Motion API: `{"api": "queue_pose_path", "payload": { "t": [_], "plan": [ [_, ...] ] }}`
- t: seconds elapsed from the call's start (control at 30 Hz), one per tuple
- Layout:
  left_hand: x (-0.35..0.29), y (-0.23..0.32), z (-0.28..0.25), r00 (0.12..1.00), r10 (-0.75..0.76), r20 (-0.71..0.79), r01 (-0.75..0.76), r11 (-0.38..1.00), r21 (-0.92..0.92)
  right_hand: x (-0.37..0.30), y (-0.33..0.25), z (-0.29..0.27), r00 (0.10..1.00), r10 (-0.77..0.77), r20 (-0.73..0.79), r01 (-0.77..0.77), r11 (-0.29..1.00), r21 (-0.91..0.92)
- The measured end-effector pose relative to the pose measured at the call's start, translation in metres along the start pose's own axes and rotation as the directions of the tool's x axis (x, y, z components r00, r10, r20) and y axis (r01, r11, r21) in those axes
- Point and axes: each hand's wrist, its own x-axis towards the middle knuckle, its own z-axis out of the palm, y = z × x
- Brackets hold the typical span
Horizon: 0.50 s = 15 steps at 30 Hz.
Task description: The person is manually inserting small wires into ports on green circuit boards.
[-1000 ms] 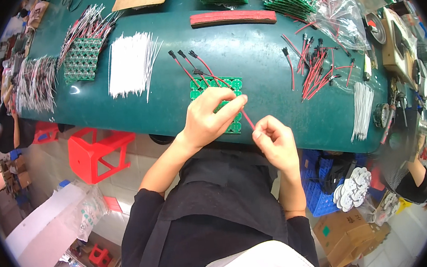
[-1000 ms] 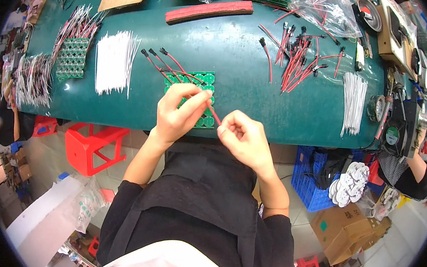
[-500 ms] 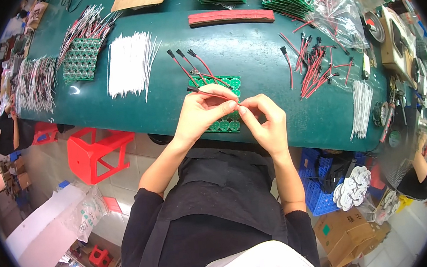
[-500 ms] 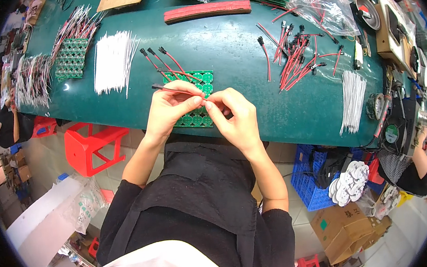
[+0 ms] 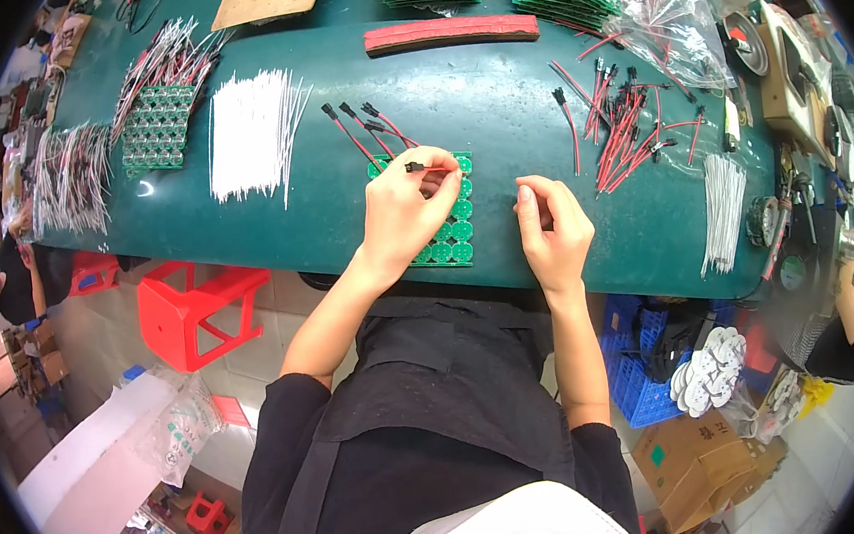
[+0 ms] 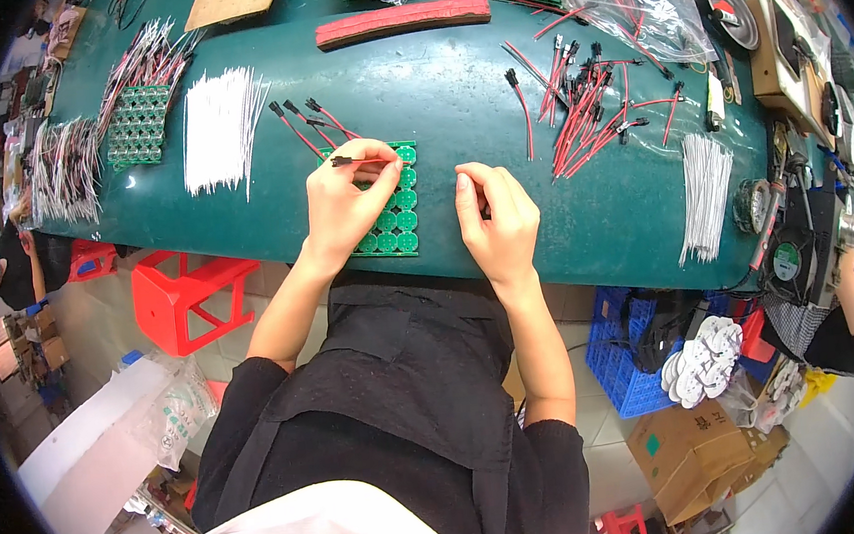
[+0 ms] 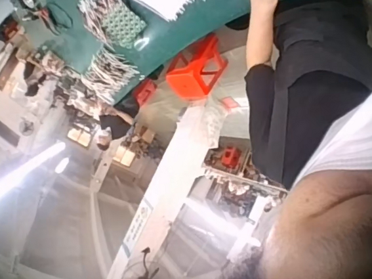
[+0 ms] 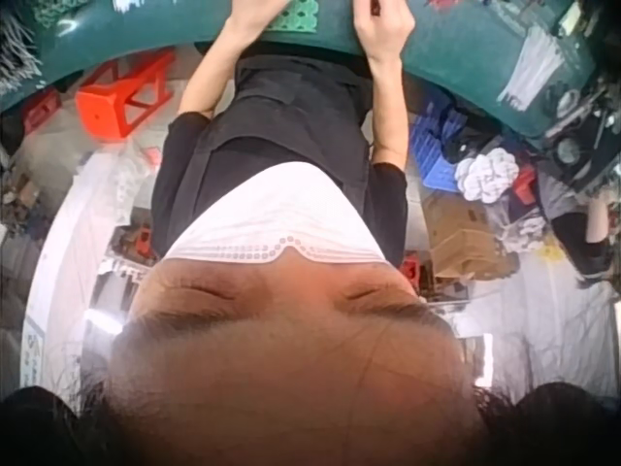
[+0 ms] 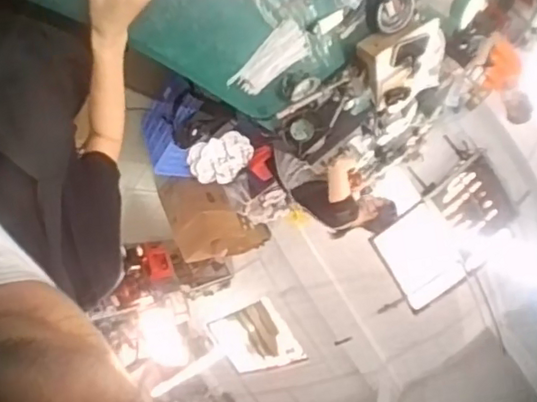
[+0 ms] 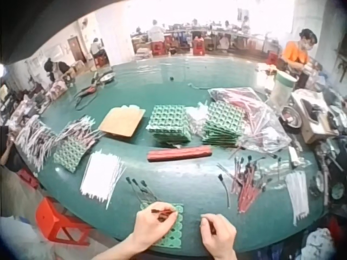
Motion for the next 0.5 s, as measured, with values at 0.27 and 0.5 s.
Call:
{"api": "queue_pose_path", "payload": {
  "t": [0.27, 0.5],
  "plan": [
    [-0.0021, -0.0041, 0.0043, 0.998, 0.059, -0.030, -0.058, 0.998, 0.036, -0.0003, 0.0003, -0.0003, 1.000, 0.021, 0.007, -0.021, 1.000, 0.014],
    [-0.0027, -0.0065, 0.0072, 0.991, 0.118, -0.062, -0.113, 0.990, 0.081, -0.0008, 0.0014, 0.0013, 1.000, 0.024, 0.004, -0.024, 0.999, 0.030]
  ]
}}
